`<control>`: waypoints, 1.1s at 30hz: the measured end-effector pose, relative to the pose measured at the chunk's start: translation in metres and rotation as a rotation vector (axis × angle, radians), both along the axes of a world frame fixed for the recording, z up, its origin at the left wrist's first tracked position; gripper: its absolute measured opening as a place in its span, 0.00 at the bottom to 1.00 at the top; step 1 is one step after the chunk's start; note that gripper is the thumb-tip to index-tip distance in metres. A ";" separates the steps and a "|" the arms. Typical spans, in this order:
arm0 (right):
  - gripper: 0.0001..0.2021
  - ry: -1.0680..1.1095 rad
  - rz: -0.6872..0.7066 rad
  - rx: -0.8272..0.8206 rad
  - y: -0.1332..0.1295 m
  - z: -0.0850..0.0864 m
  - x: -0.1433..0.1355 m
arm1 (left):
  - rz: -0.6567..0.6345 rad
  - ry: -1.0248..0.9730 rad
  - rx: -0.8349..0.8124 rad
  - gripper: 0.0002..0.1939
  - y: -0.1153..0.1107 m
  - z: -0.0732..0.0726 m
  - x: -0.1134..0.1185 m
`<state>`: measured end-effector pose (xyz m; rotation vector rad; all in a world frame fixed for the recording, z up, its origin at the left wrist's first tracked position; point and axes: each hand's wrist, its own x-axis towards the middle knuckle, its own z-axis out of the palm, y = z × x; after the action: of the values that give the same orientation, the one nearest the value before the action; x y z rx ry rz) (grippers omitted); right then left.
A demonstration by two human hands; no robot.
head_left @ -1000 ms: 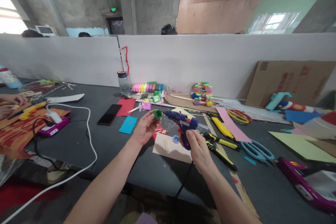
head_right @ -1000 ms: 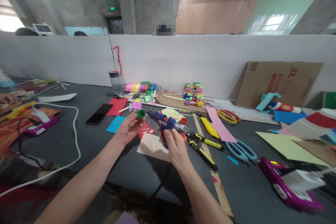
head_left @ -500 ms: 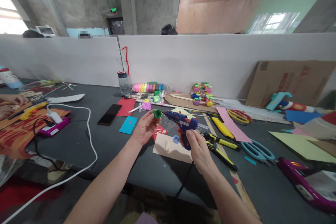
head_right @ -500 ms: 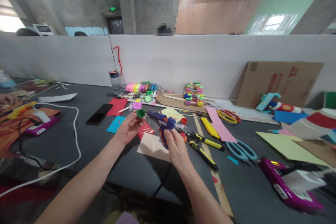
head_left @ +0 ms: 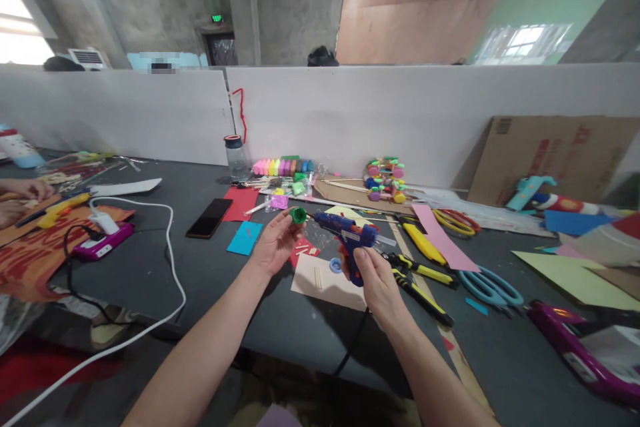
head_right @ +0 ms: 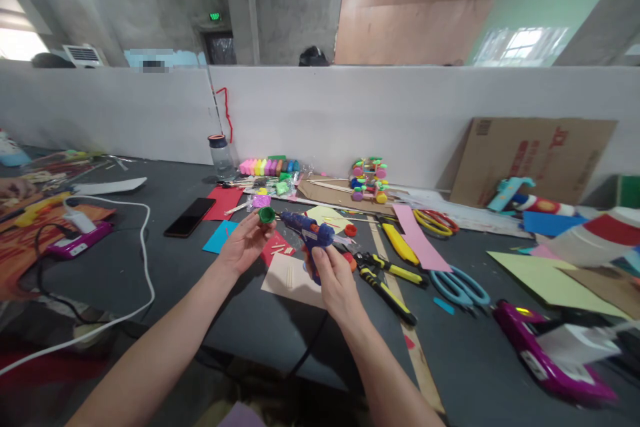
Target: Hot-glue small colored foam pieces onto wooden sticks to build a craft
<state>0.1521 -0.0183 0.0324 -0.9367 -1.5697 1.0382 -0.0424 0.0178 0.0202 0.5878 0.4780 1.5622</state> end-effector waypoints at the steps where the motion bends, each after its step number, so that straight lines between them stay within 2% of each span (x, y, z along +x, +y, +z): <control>1: 0.21 0.001 0.000 0.001 0.000 0.000 0.000 | 0.001 -0.002 -0.001 0.11 0.000 0.000 0.000; 33: 0.21 -0.053 0.008 0.018 -0.002 0.000 0.001 | 0.031 -0.045 -0.035 0.12 0.001 0.002 -0.001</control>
<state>0.1533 -0.0202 0.0327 -0.9531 -1.6247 1.0110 -0.0438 0.0188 0.0220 0.5197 0.4818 1.5901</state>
